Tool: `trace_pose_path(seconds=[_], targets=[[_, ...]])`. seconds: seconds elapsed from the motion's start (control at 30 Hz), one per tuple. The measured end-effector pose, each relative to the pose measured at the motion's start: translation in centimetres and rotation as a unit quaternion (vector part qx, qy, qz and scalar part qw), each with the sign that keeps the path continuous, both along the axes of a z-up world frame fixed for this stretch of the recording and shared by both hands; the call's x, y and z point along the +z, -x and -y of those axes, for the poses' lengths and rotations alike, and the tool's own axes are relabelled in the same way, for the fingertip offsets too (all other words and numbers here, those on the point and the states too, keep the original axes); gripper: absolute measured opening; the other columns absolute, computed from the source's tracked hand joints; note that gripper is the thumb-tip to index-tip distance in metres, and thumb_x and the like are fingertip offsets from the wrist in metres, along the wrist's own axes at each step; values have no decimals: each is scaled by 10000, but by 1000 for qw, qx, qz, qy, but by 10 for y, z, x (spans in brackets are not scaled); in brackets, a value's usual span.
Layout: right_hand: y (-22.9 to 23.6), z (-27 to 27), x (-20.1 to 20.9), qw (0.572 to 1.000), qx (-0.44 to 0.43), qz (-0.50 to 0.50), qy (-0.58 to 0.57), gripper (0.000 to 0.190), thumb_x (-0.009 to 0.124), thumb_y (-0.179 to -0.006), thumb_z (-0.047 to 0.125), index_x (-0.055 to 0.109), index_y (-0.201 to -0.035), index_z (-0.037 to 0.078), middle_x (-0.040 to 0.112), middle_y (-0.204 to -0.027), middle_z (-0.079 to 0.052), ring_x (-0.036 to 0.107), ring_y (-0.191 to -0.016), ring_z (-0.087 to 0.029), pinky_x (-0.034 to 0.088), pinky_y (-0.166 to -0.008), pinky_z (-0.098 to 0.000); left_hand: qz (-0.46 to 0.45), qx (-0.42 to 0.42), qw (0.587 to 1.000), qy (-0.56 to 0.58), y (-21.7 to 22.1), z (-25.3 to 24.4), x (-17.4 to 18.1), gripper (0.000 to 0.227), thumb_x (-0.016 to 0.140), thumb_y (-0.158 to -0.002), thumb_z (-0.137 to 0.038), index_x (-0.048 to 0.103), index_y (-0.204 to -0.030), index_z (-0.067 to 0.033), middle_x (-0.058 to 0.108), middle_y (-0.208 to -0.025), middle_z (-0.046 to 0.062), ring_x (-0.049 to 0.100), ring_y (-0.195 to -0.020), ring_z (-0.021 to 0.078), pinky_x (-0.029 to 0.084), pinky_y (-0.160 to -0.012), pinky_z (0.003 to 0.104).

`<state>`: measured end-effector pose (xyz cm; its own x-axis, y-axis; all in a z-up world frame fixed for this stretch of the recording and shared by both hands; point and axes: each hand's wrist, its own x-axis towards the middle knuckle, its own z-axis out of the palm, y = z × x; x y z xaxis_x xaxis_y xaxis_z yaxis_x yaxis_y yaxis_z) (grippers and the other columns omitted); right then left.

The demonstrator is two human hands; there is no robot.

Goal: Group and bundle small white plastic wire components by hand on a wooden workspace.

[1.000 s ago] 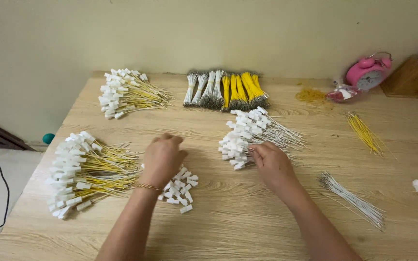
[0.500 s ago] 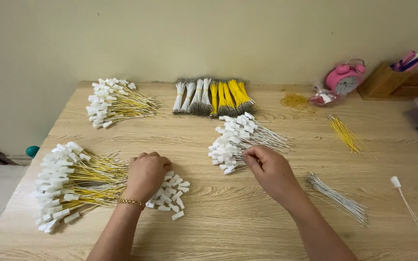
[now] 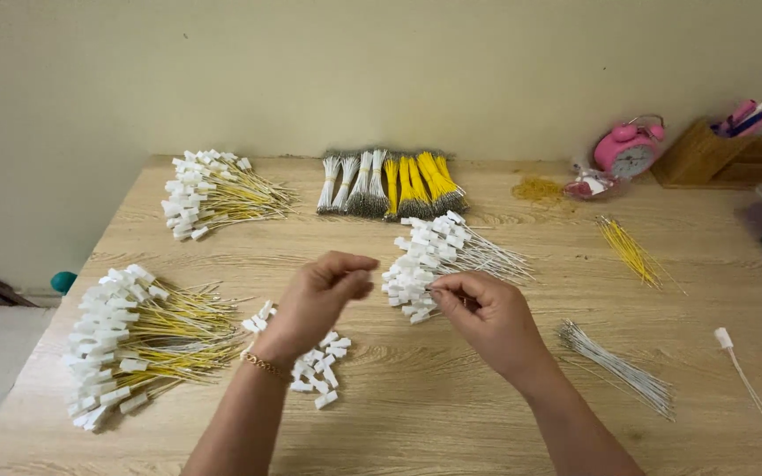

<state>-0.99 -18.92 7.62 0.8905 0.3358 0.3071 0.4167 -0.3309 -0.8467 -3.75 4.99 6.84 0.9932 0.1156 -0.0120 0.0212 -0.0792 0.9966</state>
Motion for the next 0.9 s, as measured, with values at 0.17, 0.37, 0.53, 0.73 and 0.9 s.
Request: trace_pose_path(seconds=[0.17, 0.37, 0.53, 0.73, 0.9], targets=[[1, 5, 11, 994, -2, 85, 64, 97, 758, -865, 142, 818, -940, 148, 719, -706, -75, 712, -690, -214, 569, -672, -352, -9, -44, 971, 233, -16, 26, -35, 247, 646, -969, -49, 716, -1190, 35, 730, -945, 90, 744, -882, 190, 640, -848, 349], [-8, 12, 2, 968, -10, 199, 150, 55, 741, -903, 242, 792, -890, 226, 691, -720, -14, 709, -714, -230, 566, -711, -360, -18, -64, 952, 299, -21, 35, -44, 222, 698, -949, -93, 710, -1122, 46, 690, -929, 110, 751, -839, 242, 664, -802, 402], [-5, 10, 11, 961, 5, 208, 184, 51, 732, -919, 221, 773, -902, 195, 669, -717, -38, 707, -713, -270, 562, -696, -403, -28, -68, 953, 293, -21, 31, -49, 208, 701, -957, -134, 711, -1071, 39, 690, -878, 103, 750, -816, 229, 662, -783, 386], [-1, 7, 16, 952, -9, 245, 184, 53, 720, -918, 203, 750, -875, 207, 650, -708, -28, 703, -705, -273, 564, -700, -394, -30, -73, 942, 326, -23, 30, -58, 233, 686, -972, -173, 710, -1043, 49, 726, -886, 124, 765, -795, 230, 671, -748, 364], [-4, 10, 12, 950, 6, 246, 193, 37, 718, -916, 186, 751, -907, 200, 647, -723, -43, 705, -728, -298, 569, -698, -425, -38, -83, 940, 330, -24, 30, -58, 247, 676, -974, -201, 702, -1032, 38, 742, -891, 130, 769, -792, 224, 672, -738, 350]])
